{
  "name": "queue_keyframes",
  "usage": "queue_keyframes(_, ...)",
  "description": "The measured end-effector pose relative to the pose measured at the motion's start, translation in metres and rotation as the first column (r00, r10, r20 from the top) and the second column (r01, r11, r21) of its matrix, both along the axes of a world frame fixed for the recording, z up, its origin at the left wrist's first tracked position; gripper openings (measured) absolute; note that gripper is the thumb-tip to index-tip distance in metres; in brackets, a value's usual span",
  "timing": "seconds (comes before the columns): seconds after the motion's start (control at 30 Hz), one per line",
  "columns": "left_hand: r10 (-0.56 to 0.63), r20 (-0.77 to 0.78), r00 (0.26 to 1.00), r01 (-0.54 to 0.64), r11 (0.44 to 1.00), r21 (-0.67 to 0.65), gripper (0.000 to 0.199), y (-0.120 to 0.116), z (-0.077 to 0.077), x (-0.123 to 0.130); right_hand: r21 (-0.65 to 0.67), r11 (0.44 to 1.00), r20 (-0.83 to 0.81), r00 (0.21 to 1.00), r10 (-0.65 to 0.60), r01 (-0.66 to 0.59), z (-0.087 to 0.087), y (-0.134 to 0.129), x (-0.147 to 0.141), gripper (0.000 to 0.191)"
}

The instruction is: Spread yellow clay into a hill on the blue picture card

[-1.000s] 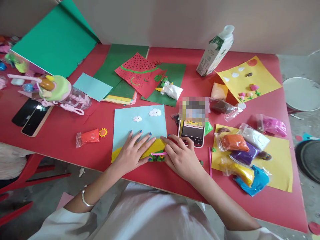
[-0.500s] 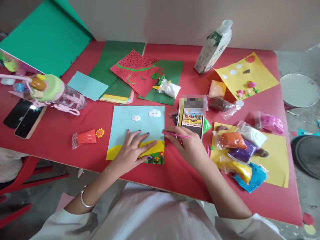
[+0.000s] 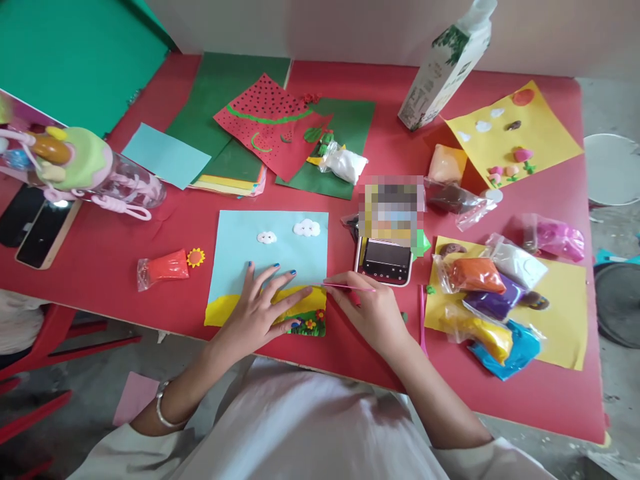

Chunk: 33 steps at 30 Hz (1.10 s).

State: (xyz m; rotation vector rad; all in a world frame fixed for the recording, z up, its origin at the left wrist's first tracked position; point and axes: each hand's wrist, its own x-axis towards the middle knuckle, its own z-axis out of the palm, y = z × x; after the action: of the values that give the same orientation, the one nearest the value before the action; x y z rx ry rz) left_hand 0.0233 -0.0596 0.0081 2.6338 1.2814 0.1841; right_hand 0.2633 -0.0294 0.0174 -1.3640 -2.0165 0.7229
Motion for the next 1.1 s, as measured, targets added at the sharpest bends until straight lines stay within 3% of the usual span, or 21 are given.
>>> queue_keyframes(0.23,-0.004,-0.022,1.0,0.004,0.999,0.04,0.058,-0.0073,-0.0023,0.0023,0.154,0.981,0.096,0.99,0.101,-0.115,-0.0064,-0.0008,-0.0027,0.01)
queue_keyframes(0.5,0.008,-0.01,1.0,-0.008,0.998,0.057,0.059,-0.0084,-0.0059,0.0025,0.18,0.968,0.112,0.981,0.157,-0.175,-0.0116,-0.0012,-0.0017,0.008)
queue_keyframes(1.1,0.013,-0.021,1.0,-0.013,0.999,0.034,0.057,-0.0086,-0.0041,0.0025,0.23,0.949,0.172,0.969,0.177,-0.215,-0.0045,-0.0003,0.0003,0.011)
